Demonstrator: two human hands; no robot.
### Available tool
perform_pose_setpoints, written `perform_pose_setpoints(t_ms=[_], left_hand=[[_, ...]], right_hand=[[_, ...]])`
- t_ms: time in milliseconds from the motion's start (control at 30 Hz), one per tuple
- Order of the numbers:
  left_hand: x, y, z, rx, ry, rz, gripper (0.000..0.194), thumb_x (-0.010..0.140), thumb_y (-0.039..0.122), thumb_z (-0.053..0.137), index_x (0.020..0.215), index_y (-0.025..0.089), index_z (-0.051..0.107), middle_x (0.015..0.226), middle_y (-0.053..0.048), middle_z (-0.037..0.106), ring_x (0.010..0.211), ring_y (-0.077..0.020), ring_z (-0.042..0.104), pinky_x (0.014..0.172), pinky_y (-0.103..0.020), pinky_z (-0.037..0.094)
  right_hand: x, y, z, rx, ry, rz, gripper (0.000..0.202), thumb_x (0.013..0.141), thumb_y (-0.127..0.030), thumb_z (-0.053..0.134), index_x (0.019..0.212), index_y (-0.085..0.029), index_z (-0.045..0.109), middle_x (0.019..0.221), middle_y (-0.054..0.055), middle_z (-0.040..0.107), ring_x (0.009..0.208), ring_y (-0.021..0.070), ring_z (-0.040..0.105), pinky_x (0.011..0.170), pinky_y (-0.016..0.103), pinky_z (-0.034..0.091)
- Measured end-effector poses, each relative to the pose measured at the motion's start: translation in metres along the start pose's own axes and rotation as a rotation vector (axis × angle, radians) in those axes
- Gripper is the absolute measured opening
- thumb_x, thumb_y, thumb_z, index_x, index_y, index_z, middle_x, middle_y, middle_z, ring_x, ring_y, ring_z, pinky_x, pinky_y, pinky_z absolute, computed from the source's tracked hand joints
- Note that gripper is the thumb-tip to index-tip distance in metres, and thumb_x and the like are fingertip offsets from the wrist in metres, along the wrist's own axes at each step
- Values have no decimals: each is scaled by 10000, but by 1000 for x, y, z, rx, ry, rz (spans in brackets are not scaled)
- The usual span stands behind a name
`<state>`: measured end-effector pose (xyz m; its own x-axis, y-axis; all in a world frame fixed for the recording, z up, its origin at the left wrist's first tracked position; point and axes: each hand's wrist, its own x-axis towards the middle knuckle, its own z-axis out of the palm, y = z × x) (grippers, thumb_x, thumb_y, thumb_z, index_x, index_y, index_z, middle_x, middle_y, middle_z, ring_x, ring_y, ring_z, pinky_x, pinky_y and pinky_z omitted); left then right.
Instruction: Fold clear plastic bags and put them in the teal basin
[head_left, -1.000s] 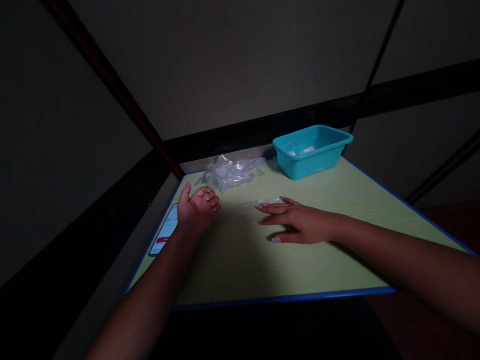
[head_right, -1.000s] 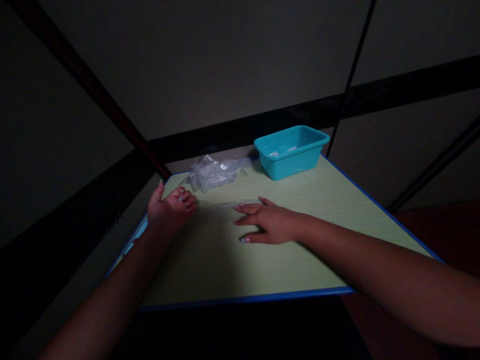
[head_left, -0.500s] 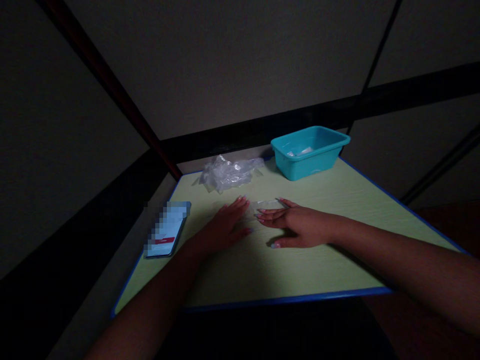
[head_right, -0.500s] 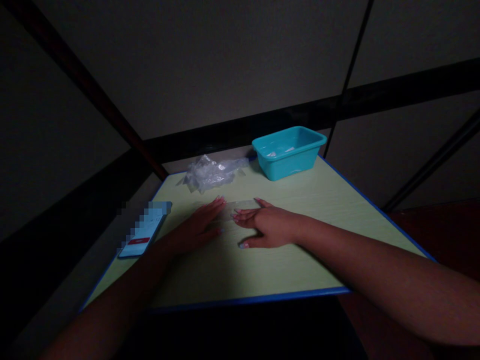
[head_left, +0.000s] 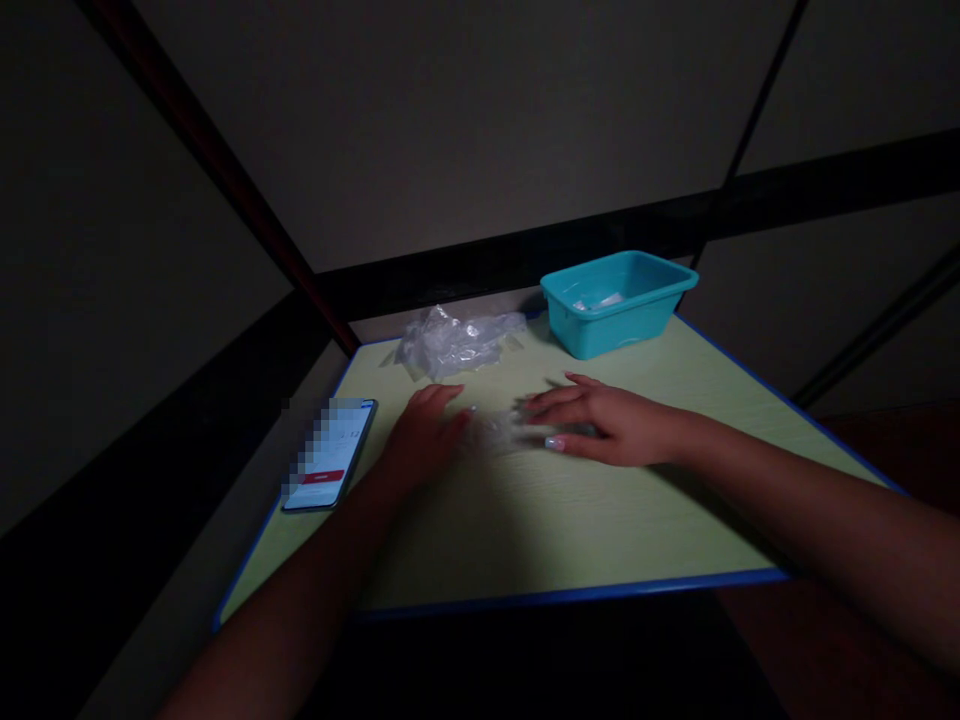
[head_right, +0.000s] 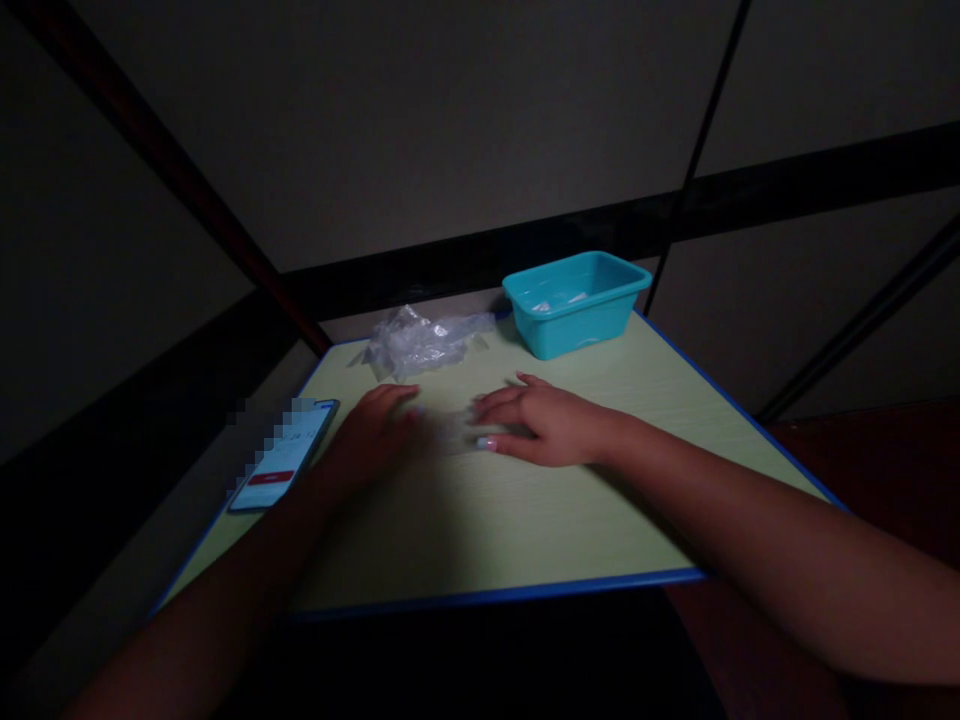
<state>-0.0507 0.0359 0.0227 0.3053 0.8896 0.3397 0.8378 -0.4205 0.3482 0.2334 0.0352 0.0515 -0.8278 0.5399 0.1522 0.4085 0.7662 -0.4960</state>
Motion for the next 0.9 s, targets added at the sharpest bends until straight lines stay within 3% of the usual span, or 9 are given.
perform_pose_setpoints(t_ms=[100, 200, 400, 667, 900], left_hand=[[6, -16, 2, 27, 102, -104, 340, 877, 400, 478, 1086, 165, 607, 1133, -114, 618, 1088, -273, 542, 974, -443, 417], [9, -24, 6, 65, 65, -159, 300, 848, 379, 522, 1033, 161, 612, 1092, -121, 614, 1064, -290, 527, 960, -455, 399], [11, -26, 9, 92, -1, -161, 130, 797, 316, 591, 857, 202, 580, 973, -67, 606, 986, -262, 513, 919, -426, 388], [10, -30, 1, 53, -97, -144, 160, 735, 311, 649, 718, 205, 531, 842, -29, 573, 894, -235, 500, 809, -350, 395], [8, -26, -6, -259, -169, -210, 103, 719, 288, 620, 701, 205, 561, 676, 24, 564, 654, -164, 510, 587, -253, 362]], right_hand=[[2, 2, 16, -64, -5, 33, 584, 927, -486, 457, 1460, -285, 326, 1539, 103, 273, 1405, 298, 243, 1080, 653, 40], [4, 3, 29, -111, -125, 62, 674, 922, -553, 426, 1498, -272, 217, 1563, 117, 146, 1426, 300, 162, 1081, 645, -22], [3, 4, 29, -88, -194, 60, 761, 847, -599, 541, 1485, -307, 246, 1551, 103, 190, 1423, 296, 172, 1091, 606, -75], [2, 0, 21, -30, -197, 55, 698, 824, -580, 593, 1438, -364, 343, 1523, 49, 297, 1408, 301, 222, 1074, 622, -127], [1, 1, 21, -11, -184, 46, 679, 830, -564, 597, 1431, -347, 367, 1519, 65, 300, 1405, 302, 236, 1060, 630, -139]])
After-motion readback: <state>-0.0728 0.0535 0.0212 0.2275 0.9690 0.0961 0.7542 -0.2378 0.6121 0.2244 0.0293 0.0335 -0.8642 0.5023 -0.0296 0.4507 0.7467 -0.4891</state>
